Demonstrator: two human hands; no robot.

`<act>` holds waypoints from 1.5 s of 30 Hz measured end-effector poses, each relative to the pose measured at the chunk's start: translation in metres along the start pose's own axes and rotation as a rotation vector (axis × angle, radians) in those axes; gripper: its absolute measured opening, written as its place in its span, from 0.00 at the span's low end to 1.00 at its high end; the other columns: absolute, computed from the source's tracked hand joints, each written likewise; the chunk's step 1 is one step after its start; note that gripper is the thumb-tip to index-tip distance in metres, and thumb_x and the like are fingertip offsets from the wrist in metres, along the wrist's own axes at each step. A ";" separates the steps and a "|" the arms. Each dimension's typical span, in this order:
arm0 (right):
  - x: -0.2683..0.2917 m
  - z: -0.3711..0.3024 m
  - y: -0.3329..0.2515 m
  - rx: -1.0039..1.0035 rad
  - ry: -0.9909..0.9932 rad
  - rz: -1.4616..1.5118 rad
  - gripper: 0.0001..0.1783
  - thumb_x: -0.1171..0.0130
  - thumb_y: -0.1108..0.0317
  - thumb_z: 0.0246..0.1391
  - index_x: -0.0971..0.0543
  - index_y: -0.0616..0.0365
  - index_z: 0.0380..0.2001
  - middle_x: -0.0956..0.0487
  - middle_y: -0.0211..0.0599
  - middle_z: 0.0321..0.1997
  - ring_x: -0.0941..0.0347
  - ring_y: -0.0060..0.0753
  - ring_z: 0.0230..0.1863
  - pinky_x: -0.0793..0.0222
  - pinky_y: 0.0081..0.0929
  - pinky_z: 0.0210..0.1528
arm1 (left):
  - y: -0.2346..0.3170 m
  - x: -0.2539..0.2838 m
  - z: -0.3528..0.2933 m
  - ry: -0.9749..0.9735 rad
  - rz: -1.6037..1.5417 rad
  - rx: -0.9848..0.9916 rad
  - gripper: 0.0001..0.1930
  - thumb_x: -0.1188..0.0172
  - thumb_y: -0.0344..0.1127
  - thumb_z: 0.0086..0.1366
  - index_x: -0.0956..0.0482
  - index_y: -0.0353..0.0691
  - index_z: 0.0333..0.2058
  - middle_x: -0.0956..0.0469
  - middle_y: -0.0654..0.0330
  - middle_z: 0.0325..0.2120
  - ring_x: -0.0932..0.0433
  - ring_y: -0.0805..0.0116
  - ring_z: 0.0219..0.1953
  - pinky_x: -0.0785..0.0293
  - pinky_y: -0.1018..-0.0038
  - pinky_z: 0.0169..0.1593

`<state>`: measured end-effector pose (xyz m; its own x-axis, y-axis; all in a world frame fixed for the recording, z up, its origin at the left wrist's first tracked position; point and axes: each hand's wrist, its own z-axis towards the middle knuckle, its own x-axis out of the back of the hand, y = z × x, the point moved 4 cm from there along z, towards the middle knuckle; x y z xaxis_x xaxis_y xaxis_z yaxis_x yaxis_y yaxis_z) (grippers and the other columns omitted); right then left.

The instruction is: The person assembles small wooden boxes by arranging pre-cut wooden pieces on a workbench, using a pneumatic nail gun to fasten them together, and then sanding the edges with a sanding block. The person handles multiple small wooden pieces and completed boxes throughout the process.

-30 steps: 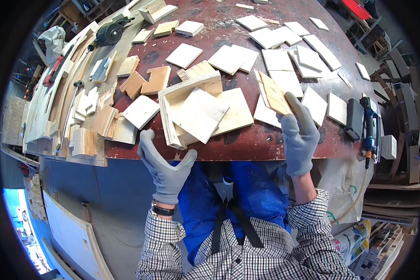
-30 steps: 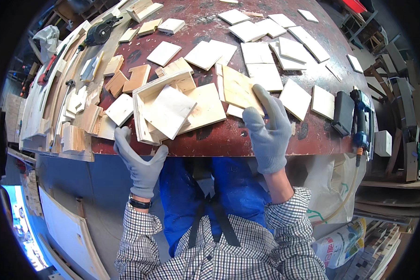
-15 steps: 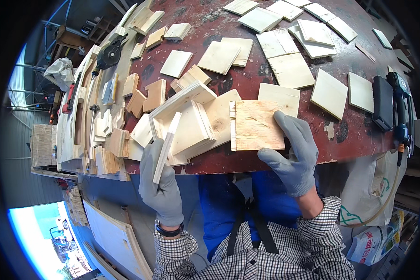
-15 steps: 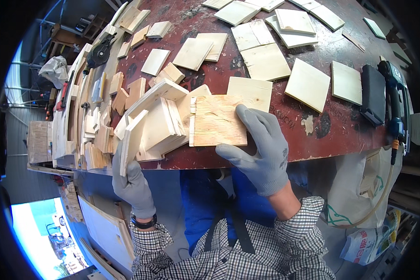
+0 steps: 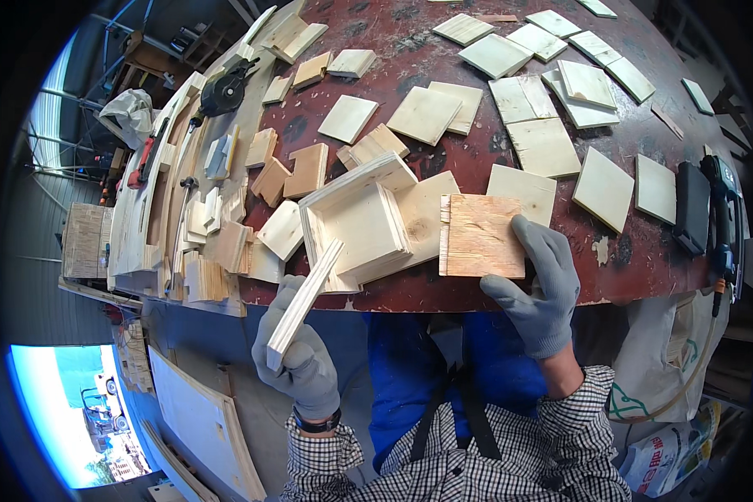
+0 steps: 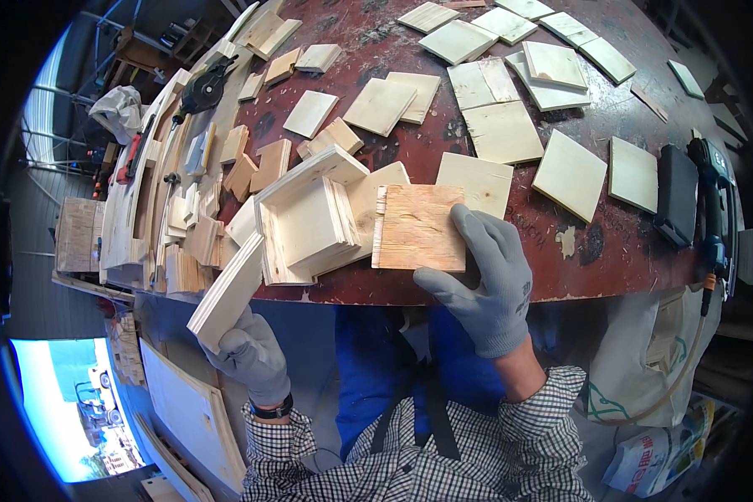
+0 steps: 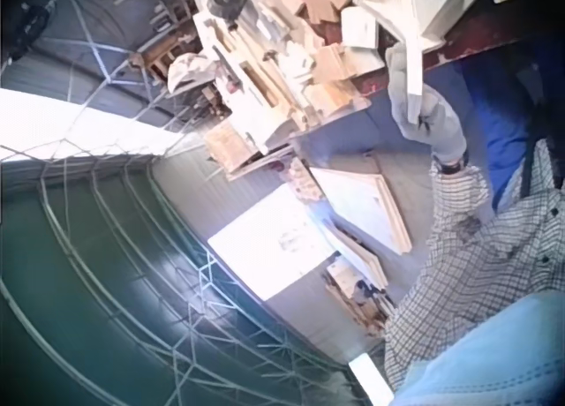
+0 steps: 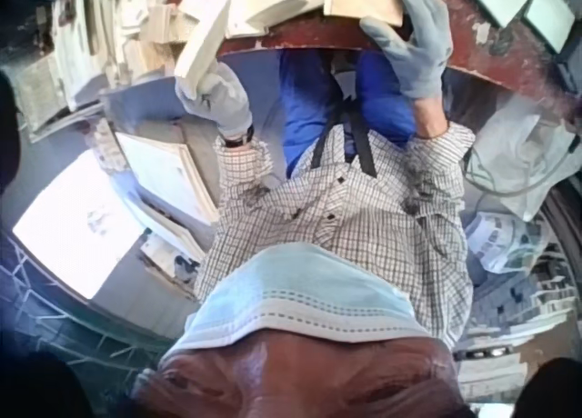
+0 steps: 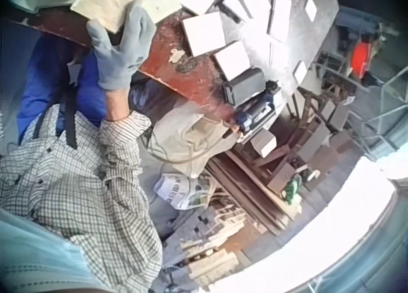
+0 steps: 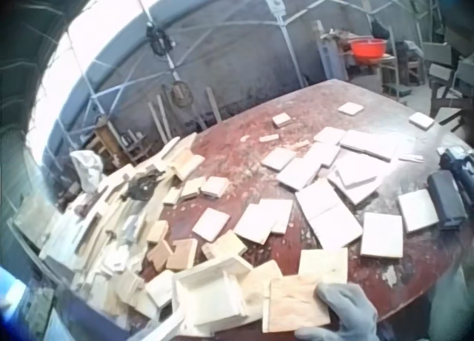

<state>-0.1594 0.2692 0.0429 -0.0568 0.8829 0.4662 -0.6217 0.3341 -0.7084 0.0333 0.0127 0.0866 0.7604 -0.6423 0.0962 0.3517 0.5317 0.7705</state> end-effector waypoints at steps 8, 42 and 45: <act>-0.001 0.001 -0.003 -0.012 -0.017 -0.002 0.45 0.18 0.50 0.45 0.22 0.61 0.63 0.19 0.47 0.56 0.20 0.47 0.55 0.20 0.40 0.57 | 0.006 0.001 0.007 -0.187 0.058 -0.103 0.35 0.37 0.57 0.73 0.28 0.36 0.66 0.23 0.46 0.63 0.23 0.48 0.64 0.31 0.52 0.72; -0.003 -0.001 0.001 -0.043 0.009 0.022 0.43 0.18 0.53 0.47 0.21 0.62 0.63 0.19 0.48 0.56 0.20 0.46 0.55 0.21 0.38 0.57 | -0.036 -0.047 0.052 -0.442 0.827 0.121 0.45 0.24 0.57 0.61 0.30 0.40 0.70 0.36 0.41 0.72 0.37 0.42 0.74 0.39 0.53 0.75; -0.002 -0.001 0.002 -0.044 0.011 0.020 0.42 0.18 0.54 0.48 0.20 0.62 0.63 0.19 0.48 0.56 0.20 0.45 0.55 0.22 0.38 0.58 | -0.048 -0.048 0.047 -0.409 0.461 0.284 0.53 0.20 0.50 0.60 0.42 0.38 0.75 0.37 0.40 0.71 0.31 0.45 0.70 0.30 0.56 0.71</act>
<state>-0.1597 0.2685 0.0396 -0.0598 0.8930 0.4461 -0.5856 0.3306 -0.7402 -0.0456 -0.0080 0.0752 0.5112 -0.5713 0.6421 -0.1585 0.6716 0.7237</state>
